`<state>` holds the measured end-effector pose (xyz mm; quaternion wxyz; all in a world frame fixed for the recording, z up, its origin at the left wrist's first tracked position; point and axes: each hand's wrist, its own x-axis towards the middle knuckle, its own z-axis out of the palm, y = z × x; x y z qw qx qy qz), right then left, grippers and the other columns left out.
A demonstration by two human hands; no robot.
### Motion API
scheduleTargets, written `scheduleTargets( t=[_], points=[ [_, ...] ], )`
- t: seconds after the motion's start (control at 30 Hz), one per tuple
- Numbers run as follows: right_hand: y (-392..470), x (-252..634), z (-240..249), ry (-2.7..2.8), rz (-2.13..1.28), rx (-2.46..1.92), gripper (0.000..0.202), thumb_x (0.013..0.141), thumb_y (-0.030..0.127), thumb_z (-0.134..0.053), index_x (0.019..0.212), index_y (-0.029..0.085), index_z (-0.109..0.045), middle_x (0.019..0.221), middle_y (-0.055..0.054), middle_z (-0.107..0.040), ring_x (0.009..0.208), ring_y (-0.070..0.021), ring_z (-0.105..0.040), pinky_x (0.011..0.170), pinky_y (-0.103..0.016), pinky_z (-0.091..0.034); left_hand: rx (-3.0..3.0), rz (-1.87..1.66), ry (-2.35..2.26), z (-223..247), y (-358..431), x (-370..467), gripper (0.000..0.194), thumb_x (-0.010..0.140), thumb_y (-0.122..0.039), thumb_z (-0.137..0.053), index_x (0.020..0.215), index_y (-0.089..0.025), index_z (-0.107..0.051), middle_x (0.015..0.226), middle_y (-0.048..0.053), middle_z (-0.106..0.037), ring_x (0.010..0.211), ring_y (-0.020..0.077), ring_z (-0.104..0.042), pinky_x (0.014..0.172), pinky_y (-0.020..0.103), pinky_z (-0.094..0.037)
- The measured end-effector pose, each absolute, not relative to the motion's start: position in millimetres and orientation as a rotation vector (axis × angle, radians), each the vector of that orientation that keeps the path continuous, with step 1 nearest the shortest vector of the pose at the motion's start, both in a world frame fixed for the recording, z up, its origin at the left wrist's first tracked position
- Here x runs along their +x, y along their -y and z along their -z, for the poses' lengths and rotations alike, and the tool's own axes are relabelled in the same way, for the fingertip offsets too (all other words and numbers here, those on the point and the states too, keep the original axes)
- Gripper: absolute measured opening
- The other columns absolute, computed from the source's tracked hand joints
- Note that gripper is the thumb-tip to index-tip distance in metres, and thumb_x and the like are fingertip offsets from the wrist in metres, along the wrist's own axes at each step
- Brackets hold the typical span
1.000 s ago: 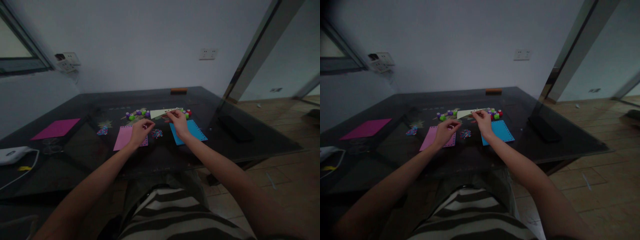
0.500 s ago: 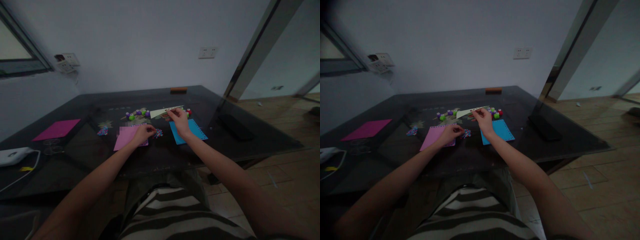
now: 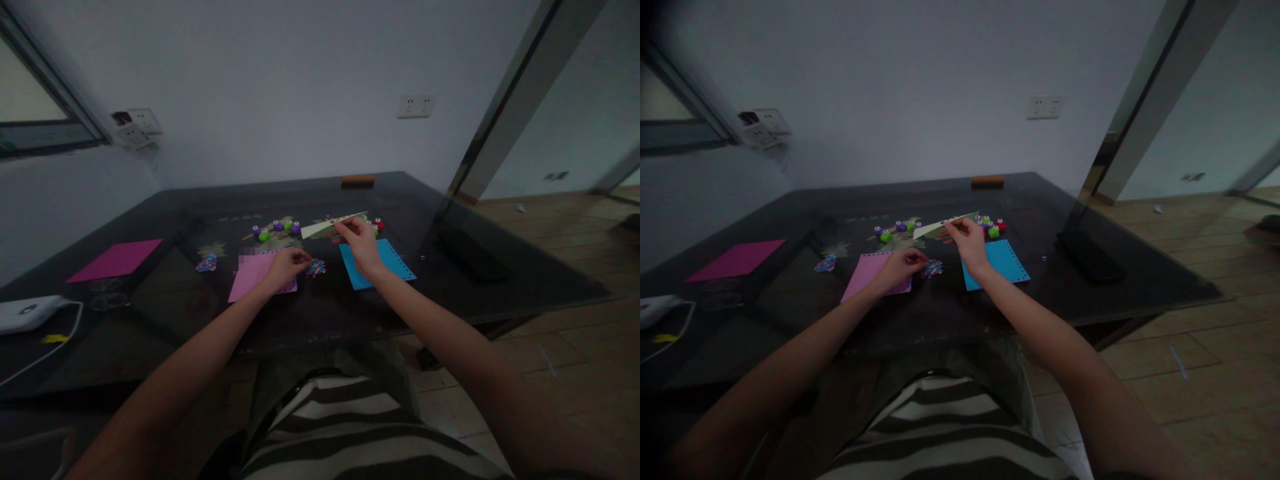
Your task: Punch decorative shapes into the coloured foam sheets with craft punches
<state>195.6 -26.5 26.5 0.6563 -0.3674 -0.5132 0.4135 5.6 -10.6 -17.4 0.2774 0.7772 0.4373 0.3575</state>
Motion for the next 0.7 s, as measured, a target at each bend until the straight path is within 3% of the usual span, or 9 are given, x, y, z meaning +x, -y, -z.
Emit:
scheduleTargets(
  t=[0.4, 0.6, 0.7],
  points=[
    [27.5, 197.0, -25.9, 1.189, -0.922, -0.816, 0.028, 0.07, 0.044, -0.069, 0.072, 0.02, -0.055, 0.072, -0.001, -0.063, 0.071, -0.0161, -0.066, 0.057, -0.027, -0.053, 2.068, -0.962, -1.142, 16.0, 9.9, 6.2, 0.021, 0.075, -0.037, -0.061, 0.074, -0.018, -0.07, 0.077, 0.005, -0.069, 0.074, 0.0203, -0.061, 0.069, 0.031, -0.045],
    [31.8, 195.9, -27.8, 1.29, -0.987, -0.763, 0.028, 0.067, 0.044, -0.071, 0.073, 0.019, -0.06, 0.072, -0.002, -0.066, 0.07, -0.0164, -0.065, 0.057, -0.027, -0.053, 1.295, -1.199, -0.872, -5.1, 13.4, 6.2, 0.054, 0.084, -0.062, -0.037, 0.092, -0.017, -0.066, 0.093, 0.012, -0.069, 0.088, 0.0215, -0.064, 0.073, 0.033, -0.051],
    [35.5, 193.9, -28.2, 1.407, -1.079, -0.749, 0.028, 0.066, 0.043, -0.072, 0.075, 0.018, -0.063, 0.073, -0.003, -0.067, 0.07, -0.0171, -0.065, 0.056, -0.027, -0.052, 1.149, -1.191, -0.773, -13.6, 13.1, 2.1, 0.055, 0.084, -0.064, -0.039, 0.097, -0.016, -0.063, 0.098, 0.012, -0.068, 0.091, 0.022, -0.064, 0.079, 0.034, -0.052]
  ],
)
